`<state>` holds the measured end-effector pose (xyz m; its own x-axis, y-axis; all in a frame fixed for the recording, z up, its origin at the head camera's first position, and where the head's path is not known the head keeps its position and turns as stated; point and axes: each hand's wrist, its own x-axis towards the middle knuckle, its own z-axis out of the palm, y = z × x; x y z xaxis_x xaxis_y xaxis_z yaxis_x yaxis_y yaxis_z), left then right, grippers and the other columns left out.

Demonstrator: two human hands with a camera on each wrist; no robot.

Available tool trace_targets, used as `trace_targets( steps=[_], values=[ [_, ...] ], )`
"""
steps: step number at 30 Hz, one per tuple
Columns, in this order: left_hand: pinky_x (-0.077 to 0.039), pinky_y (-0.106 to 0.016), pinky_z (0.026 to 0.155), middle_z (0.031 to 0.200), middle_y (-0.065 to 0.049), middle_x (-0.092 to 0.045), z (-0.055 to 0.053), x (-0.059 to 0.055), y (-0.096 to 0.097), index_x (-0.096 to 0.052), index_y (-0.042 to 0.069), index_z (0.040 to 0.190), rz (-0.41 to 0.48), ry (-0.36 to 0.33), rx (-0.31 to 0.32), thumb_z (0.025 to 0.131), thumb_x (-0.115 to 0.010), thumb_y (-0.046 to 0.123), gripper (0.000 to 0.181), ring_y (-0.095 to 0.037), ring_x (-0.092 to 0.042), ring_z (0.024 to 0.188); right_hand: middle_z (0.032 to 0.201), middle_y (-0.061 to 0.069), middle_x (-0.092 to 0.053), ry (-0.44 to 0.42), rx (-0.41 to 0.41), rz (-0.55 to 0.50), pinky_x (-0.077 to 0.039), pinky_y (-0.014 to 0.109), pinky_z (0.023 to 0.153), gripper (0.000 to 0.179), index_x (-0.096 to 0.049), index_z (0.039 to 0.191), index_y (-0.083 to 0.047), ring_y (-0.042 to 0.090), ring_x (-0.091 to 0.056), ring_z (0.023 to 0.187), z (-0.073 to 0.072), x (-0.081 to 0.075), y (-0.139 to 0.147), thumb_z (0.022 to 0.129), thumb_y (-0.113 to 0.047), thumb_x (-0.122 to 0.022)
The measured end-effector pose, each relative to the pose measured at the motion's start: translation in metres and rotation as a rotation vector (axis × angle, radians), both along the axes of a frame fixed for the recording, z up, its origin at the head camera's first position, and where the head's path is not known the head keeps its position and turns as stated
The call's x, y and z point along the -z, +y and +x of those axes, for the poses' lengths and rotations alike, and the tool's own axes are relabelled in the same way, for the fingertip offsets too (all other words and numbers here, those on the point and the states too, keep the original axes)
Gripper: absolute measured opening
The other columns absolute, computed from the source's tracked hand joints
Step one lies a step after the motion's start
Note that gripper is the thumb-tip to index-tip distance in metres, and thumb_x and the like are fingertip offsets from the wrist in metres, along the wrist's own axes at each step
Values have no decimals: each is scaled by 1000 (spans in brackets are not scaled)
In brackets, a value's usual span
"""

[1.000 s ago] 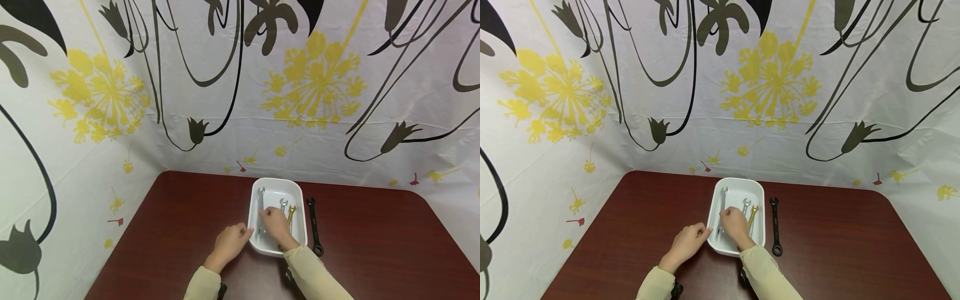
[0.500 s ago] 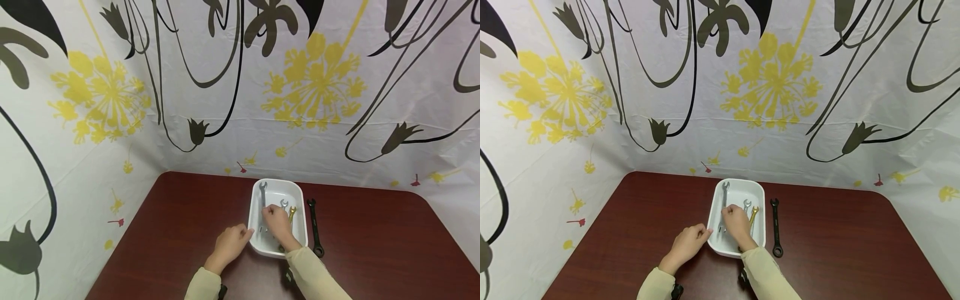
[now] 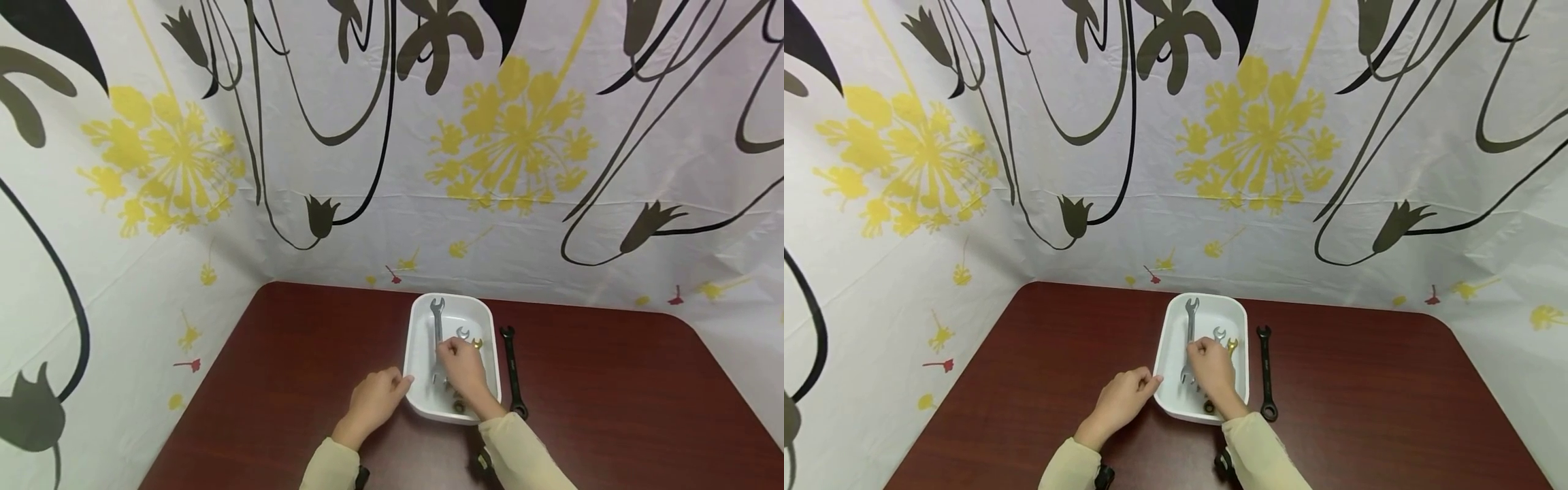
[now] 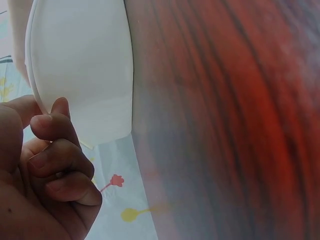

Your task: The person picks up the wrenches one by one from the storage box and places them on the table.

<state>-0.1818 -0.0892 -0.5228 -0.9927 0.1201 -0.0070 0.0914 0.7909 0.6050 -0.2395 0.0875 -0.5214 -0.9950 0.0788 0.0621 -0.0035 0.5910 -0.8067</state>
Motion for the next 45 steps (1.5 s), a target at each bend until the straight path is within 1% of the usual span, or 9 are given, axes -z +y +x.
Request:
trace_targets(
  steps=[2, 4, 9, 12, 18, 29, 37, 39, 45],
  values=[
    [-31, -26, 48, 55, 10, -37, 0, 0, -1, -58, 17, 77, -2, -1, 1, 96, -54, 42, 31, -6, -36, 50, 66, 3, -59, 9, 6, -3, -36, 24, 52, 18, -66, 80, -4, 11, -45, 56, 1, 0, 2, 88, -16, -55],
    [-31, -26, 48, 55, 9, -37, 1, 0, -2, -58, 17, 77, -5, -2, 3, 96, -54, 43, 32, -6, -36, 50, 66, 2, -58, -1, 11, -8, -36, 24, 52, 18, -67, 81, -4, 11, -45, 57, 2, -3, 5, 88, -16, -55],
    [-31, -25, 49, 56, 9, -37, -1, 0, -3, -59, 17, 79, -8, 1, 2, 96, -53, 43, 31, -6, -36, 51, 63, 0, -54, -2, 4, -38, -34, 23, 51, 17, -66, 80, -3, 10, -43, 57, 5, -17, 14, 88, -14, -55],
    [-31, -25, 49, 56, 10, -36, -2, 1, -3, -58, 18, 78, -8, 14, 0, 96, -53, 42, 31, -6, -35, 51, 60, -3, -50, 13, 3, -51, -33, 22, 50, 17, -65, 78, -3, 9, -41, 55, 7, -24, 20, 88, -12, -55],
    [-30, -25, 48, 56, 10, -35, -3, 0, -2, -56, 18, 77, -9, 19, -8, 96, -53, 42, 31, -6, -34, 50, 58, -3, -49, 41, 2, -16, -33, 23, 49, 17, -66, 77, -3, 9, -41, 54, 8, -29, 33, 88, -13, -56],
    [-30, -25, 49, 55, 9, -37, -2, -1, -1, -58, 16, 79, -4, -5, -16, 96, -54, 40, 30, -7, -35, 50, 61, -3, -52, 10, 18, -1, -36, 24, 51, 20, -70, 91, -1, 8, -43, 54, 11, -25, 63, 92, -14, -54],
    [-31, -25, 50, 56, 9, -39, 0, 1, 1, -60, 16, 81, 5, -15, -15, 96, -53, 41, 30, -7, -37, 51, 59, -4, -47, -5, 51, 8, -34, 24, 51, 21, -69, 89, -2, 9, -39, 52, 16, -18, 88, 93, -15, -53],
    [-31, -25, 49, 56, 9, -39, 0, 1, 2, -60, 16, 81, 11, -18, -12, 96, -53, 41, 31, -7, -37, 51, 58, -5, -46, -10, 60, 5, -34, 25, 50, 22, -69, 91, -2, 8, -38, 51, 18, -16, 95, 94, -15, -53],
    [-31, -25, 50, 57, 8, -39, 0, 1, 1, -61, 15, 83, 13, -24, -11, 96, -54, 41, 30, -7, -37, 52, 57, -7, -45, -4, 70, -8, -34, 24, 51, 25, -69, 90, -1, 5, -39, 51, 22, -12, 114, 95, -20, -54]
  ],
)
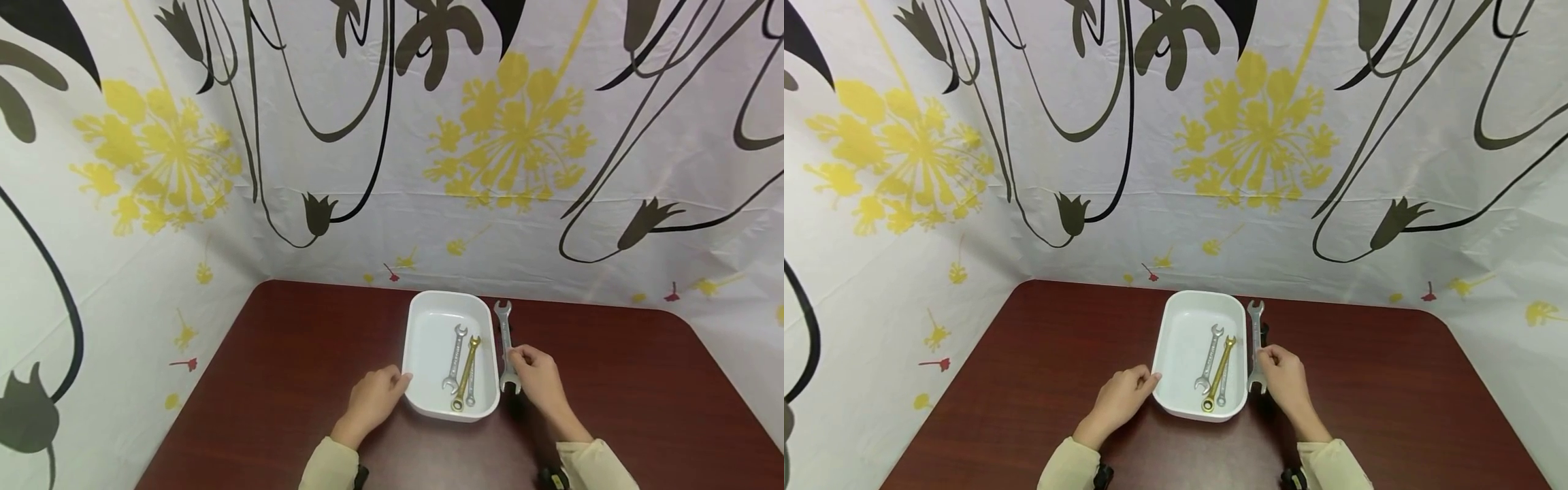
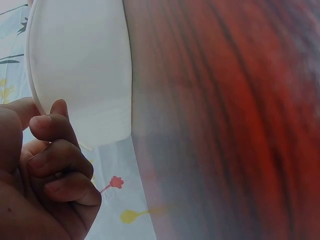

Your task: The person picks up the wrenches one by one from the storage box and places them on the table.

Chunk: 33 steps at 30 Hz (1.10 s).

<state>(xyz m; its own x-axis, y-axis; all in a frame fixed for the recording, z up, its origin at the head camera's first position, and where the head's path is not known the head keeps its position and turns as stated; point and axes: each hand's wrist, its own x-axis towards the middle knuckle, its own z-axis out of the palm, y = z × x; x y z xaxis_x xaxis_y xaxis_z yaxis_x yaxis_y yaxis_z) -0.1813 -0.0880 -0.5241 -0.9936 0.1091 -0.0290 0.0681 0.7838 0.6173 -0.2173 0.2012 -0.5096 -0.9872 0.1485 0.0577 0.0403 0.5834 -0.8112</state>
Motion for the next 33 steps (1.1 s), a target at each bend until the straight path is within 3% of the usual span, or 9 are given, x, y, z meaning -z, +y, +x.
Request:
trace_targets(
  steps=[9, 20, 28, 33],
  values=[
    [-27, -24, 48, 56, 10, -34, 1, 1, -1, -56, 17, 77, 30, 23, 14, 97, -53, 41, 31, -5, -32, 50, 57, -8, -42, -26, 31, 44, -34, 25, 52, 24, -68, 87, -3, 6, -38, 51, 2, 13, 20, 95, -21, -53],
    [-28, -24, 48, 56, 9, -35, 0, 0, -2, -56, 17, 77, 9, 20, 15, 96, -54, 40, 30, -6, -32, 50, 58, -6, -41, -72, -13, 118, -33, 25, 54, 26, -63, 84, -3, 7, -37, 52, -1, 27, 44, 96, -22, -50],
    [-29, -24, 49, 57, 9, -36, 0, 0, -1, -56, 17, 77, -4, 15, 15, 96, -54, 41, 31, -6, -34, 51, 62, -3, -44, -111, -42, 100, -32, 25, 53, 28, -58, 78, -2, 7, -35, 53, -1, 33, 52, 97, -20, -47],
    [-29, -24, 49, 56, 9, -36, 0, 0, -2, -57, 17, 78, 0, 16, 12, 97, -54, 41, 30, -6, -34, 51, 87, 14, -65, -123, -45, 44, -33, 26, 52, 29, -56, 75, -1, 7, -36, 55, -1, 39, 55, 98, -17, -47]
  ],
)
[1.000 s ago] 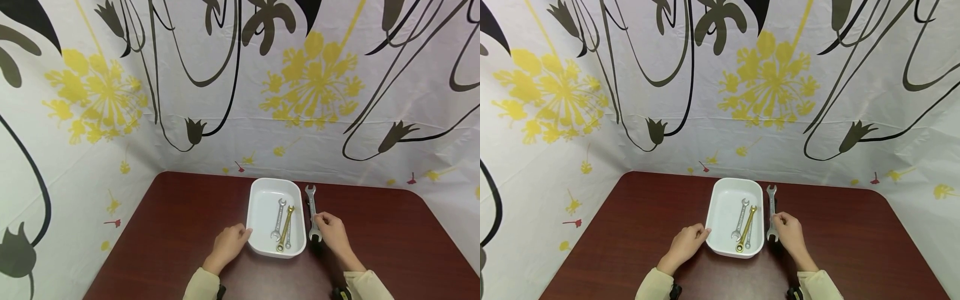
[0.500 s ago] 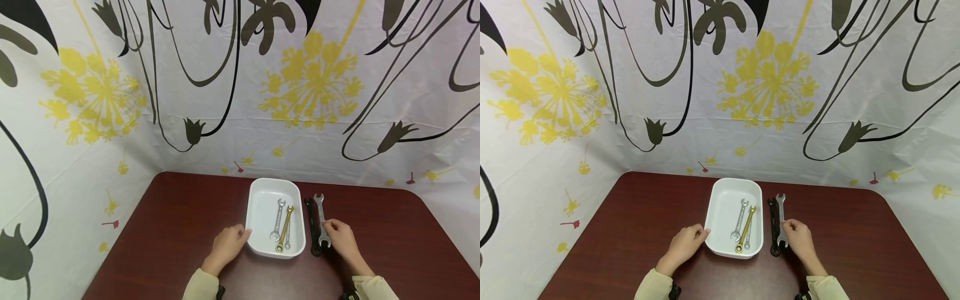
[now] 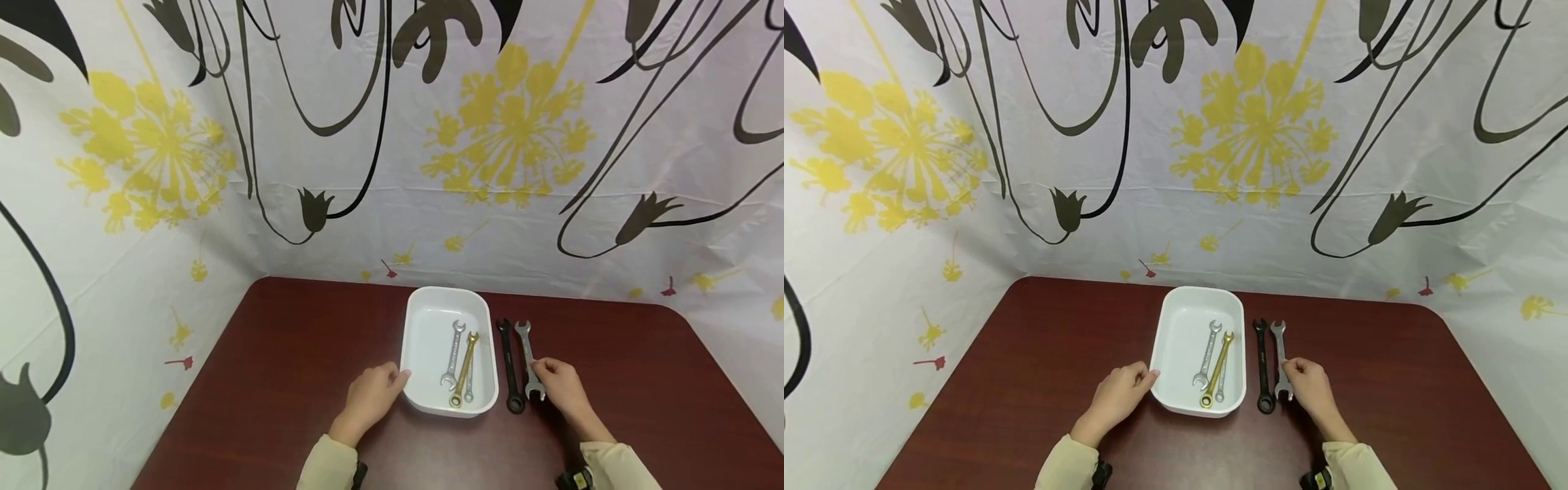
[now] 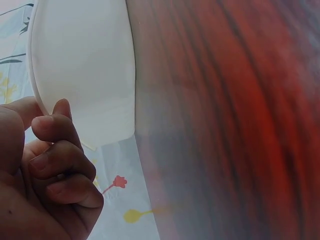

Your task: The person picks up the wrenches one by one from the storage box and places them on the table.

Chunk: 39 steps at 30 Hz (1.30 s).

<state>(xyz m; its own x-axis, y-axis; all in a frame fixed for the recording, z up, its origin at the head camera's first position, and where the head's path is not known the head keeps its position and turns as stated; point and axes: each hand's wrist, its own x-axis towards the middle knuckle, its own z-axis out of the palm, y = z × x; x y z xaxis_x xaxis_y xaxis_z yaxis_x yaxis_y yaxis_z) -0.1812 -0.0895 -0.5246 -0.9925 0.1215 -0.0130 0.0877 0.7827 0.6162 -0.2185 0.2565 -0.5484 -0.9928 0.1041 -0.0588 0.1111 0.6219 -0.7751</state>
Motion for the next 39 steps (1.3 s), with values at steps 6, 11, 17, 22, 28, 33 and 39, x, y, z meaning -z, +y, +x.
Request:
trace_targets(
  steps=[6, 11, 17, 22, 28, 33, 39],
  values=[
    [-29, -24, 49, 57, 9, -36, -2, -2, 1, -58, 16, 80, -10, 13, 7, 97, -53, 41, 30, -6, -34, 52, 128, 26, -58, -27, -26, -35, -32, 26, 51, 29, -53, 73, -3, 8, -36, 58, -4, 2, 4, 98, -16, -45],
    [-29, -24, 49, 56, 9, -36, -3, -3, 1, -58, 17, 80, -17, 16, 8, 97, -53, 42, 31, -6, -34, 51, 130, 26, -57, -47, -40, -29, -31, 27, 49, 31, -50, 71, -4, 9, -30, 54, -4, 1, 5, 99, -17, -45],
    [-29, -24, 49, 56, 9, -36, 0, -3, 0, -57, 17, 79, -11, 4, 8, 97, -52, 43, 32, -6, -34, 51, 112, 23, -67, -65, -26, 18, -31, 26, 53, 31, -56, 73, -2, 9, -33, 55, -2, 2, 6, 98, -18, -47],
    [-29, -24, 49, 56, 9, -37, -1, -3, 0, -57, 17, 79, -16, 4, 8, 97, -53, 42, 31, -6, -34, 51, 97, 11, -67, -77, -26, 53, -31, 27, 53, 29, -66, 83, -1, 10, -33, 55, -3, 2, 6, 97, -20, -49],
    [-29, -24, 48, 55, 9, -37, -1, -2, 0, -57, 16, 77, -26, 8, 2, 97, -54, 41, 31, -6, -34, 50, 63, -1, -48, -97, -26, 77, -32, 27, 56, 30, -69, 89, 0, 11, -36, 57, -5, 2, 5, 97, -23, -50],
    [-28, -24, 48, 55, 9, -37, -1, -1, 1, -57, 17, 77, -16, 9, 3, 97, -54, 41, 31, -6, -34, 50, 61, -4, -41, -103, -15, 88, -33, 28, 59, 31, -69, 87, 1, 12, -40, 61, -4, 2, 6, 96, -24, -53],
    [-29, -24, 48, 55, 9, -37, 0, 1, 1, -56, 17, 76, -18, 4, 5, 97, -54, 41, 31, -6, -34, 50, 63, -3, -49, -99, -6, 132, -35, 27, 59, 32, -62, 72, -4, 13, -44, 62, -4, 2, 5, 95, -26, -58]
  ],
)
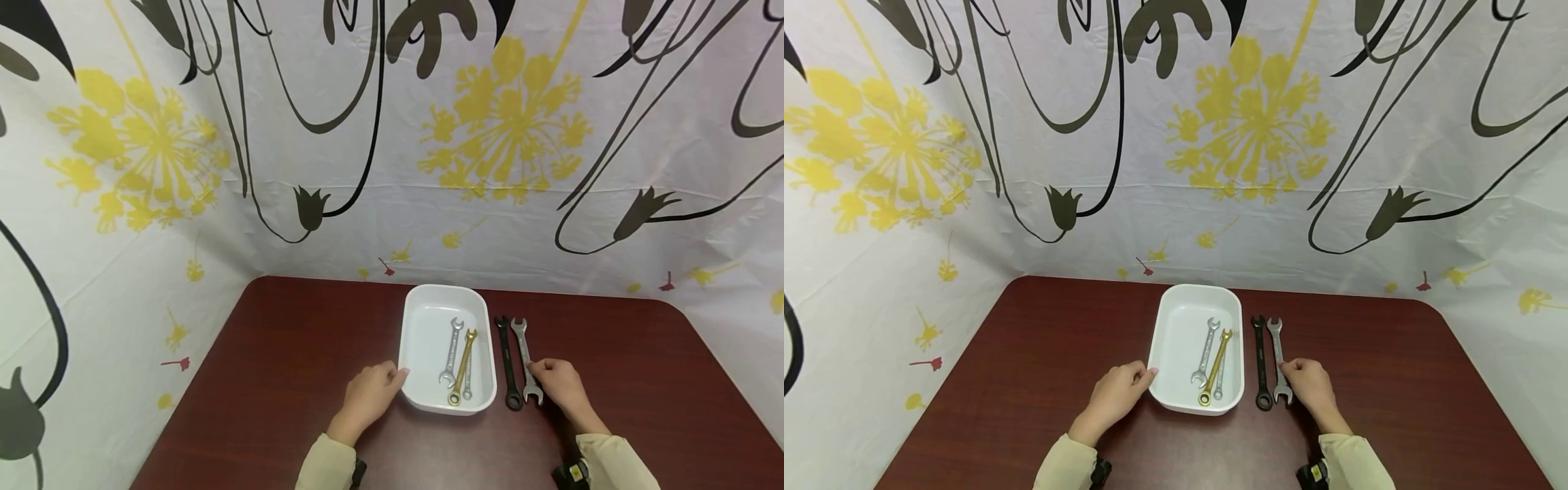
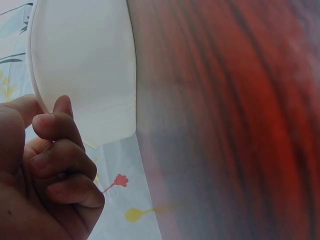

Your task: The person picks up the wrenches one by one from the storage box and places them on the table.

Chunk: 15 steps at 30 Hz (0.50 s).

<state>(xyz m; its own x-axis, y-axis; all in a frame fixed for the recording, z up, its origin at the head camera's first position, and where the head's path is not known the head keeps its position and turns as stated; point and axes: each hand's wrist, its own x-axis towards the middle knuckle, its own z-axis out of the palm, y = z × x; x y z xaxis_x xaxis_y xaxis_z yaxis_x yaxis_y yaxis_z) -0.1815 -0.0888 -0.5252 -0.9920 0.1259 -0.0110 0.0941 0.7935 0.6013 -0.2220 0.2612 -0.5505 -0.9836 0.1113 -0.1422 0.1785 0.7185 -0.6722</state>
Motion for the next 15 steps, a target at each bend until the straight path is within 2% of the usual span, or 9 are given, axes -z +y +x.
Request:
trace_targets(
  steps=[8, 15],
  values=[
    [-29, -24, 47, 55, 8, -37, 0, -1, 0, -56, 16, 76, 3, -3, 0, 97, -54, 41, 32, -7, -34, 50, 72, 3, -62, 10, -22, 39, -38, 29, 60, 28, -66, 77, -3, 14, -49, 65, 0, -3, 1, 93, -25, -61],
    [-29, -24, 47, 55, 8, -38, 0, -2, 0, -56, 16, 76, 2, -1, 4, 97, -54, 40, 32, -7, -34, 50, 71, 2, -58, 16, -34, 32, -36, 29, 57, 23, -62, 82, -1, 15, -46, 62, 0, 0, 4, 92, -21, -60]
  ],
)
